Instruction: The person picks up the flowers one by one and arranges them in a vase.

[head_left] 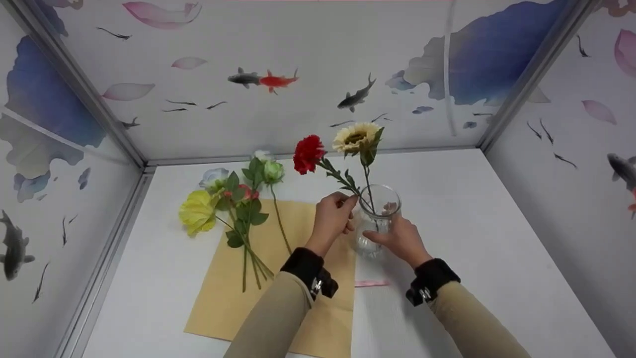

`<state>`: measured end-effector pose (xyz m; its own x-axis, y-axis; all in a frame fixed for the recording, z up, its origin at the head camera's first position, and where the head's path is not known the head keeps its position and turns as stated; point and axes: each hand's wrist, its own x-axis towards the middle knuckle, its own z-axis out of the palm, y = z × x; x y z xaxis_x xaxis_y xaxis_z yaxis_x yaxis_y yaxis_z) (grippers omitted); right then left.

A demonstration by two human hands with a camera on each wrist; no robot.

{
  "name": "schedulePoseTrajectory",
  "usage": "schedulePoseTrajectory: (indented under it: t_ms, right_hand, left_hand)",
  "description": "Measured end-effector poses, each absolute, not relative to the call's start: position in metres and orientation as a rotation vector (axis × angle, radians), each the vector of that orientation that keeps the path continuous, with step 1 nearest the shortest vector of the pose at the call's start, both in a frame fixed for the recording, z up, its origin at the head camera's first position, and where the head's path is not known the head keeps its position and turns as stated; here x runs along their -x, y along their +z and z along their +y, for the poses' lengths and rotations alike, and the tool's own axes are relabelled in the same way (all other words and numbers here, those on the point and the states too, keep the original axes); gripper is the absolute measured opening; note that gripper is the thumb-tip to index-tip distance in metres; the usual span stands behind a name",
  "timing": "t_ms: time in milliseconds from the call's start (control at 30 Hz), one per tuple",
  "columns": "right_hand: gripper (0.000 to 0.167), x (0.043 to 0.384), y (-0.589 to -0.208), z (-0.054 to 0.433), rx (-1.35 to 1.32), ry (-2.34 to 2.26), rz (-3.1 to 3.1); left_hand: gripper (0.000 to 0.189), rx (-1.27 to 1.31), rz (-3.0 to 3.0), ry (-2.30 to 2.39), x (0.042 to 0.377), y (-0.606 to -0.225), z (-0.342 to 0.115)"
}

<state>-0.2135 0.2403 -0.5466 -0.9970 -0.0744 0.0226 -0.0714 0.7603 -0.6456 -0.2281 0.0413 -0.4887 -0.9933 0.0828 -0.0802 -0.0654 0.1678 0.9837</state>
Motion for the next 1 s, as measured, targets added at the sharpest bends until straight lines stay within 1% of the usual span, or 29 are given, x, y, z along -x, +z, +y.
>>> schedulePoseTrajectory:
  t_ms: [133, 433, 633, 800, 1000]
  right_hand:
    - [0.094, 0.214, -0.547, 0.24, 0.125, -1.067, 2.952]
    - [0.097, 0.215, -0.547, 0.24, 0.117, -1.084, 2.935]
    - [0.096, 0.215, -0.547, 0.24, 0.113, -1.065, 2.933]
    - [0.099, 0.214, -0.547, 0.241, 0.107, -1.065, 2.928]
    - [0.094, 0.214, -0.547, 0.241, 0.123, -1.072, 2.96]
  left_hand:
    - [0.028, -0.057, 2.334, 1.881, 0.226, -0.493, 0.034]
    - [0.019, -0.055, 2.446, 1.817, 0.221, -0.508, 0.013]
    - [0.015, 0.053, 2.511, 1.76, 0.222, -0.519, -0.006]
    - [0.015, 0.12, 2.517, 1.763, 0.222, -0.525, -0.02]
    - [0.014, 0.128, 2.507, 1.815, 0.221, -0.528, -0.033]
